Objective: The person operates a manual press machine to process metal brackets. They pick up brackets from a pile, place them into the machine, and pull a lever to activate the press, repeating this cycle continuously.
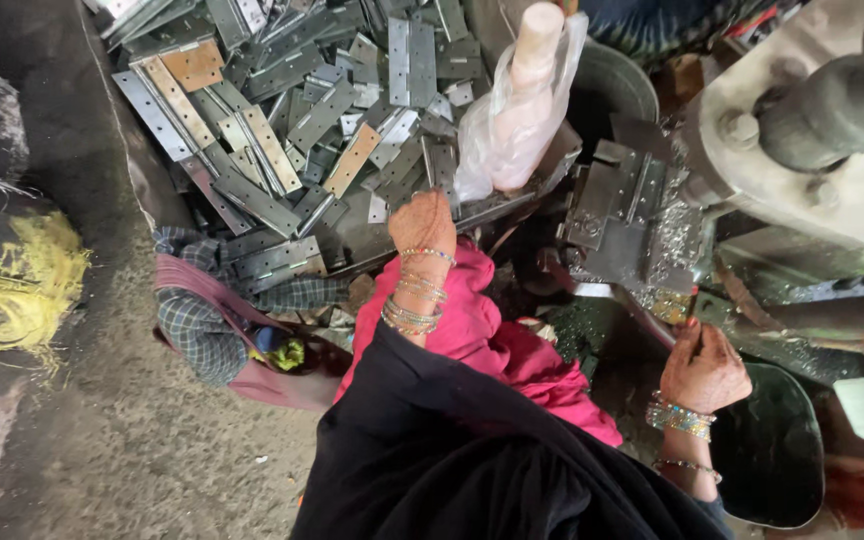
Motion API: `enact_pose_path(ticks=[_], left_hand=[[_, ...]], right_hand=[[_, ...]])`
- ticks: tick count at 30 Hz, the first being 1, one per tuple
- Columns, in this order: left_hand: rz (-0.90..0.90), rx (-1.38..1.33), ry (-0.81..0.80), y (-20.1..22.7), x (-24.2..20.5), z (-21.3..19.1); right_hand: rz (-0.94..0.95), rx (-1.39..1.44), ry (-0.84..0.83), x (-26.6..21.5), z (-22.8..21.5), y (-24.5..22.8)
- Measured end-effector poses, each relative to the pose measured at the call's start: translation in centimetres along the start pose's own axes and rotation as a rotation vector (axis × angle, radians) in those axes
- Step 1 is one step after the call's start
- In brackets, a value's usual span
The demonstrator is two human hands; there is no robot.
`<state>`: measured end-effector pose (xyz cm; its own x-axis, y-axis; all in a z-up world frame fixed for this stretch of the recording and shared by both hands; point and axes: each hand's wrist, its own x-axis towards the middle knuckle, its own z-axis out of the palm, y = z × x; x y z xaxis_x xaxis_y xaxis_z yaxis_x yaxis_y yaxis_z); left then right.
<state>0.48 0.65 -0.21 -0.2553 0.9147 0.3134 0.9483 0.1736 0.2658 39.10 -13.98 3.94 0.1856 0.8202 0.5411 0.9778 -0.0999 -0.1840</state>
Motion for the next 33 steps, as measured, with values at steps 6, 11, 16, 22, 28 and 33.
enact_pose_path(ticks=[6,11,16,22,28,33], left_hand=[[0.017,-0.02,-0.043,0.3,1.0,-0.3],[0.033,-0.016,0.032,0.4,1.5,0.1],[0.089,-0.006,0.106,1.6,-0.6,1.4],[0.174,-0.034,0.11,3.3,-3.4,2.8],[0.191,-0.068,0.154,2.9,-3.6,2.7],[0.228,-0.053,0.094,2.7,-3.5,2.0]], right_hand=[[-0.015,0.044,0.014,-0.1,0.1,0.4],[-0.039,-0.026,0.016,-0.1,0.3,0.5],[-0.028,0.005,0.032,-0.1,0.1,0.4],[-0.013,-0.027,0.032,0.0,0.0,0.4],[0.0,0.003,0.026,0.1,-0.1,0.3],[0.009,0.011,0.026,0.1,-0.2,0.2]])
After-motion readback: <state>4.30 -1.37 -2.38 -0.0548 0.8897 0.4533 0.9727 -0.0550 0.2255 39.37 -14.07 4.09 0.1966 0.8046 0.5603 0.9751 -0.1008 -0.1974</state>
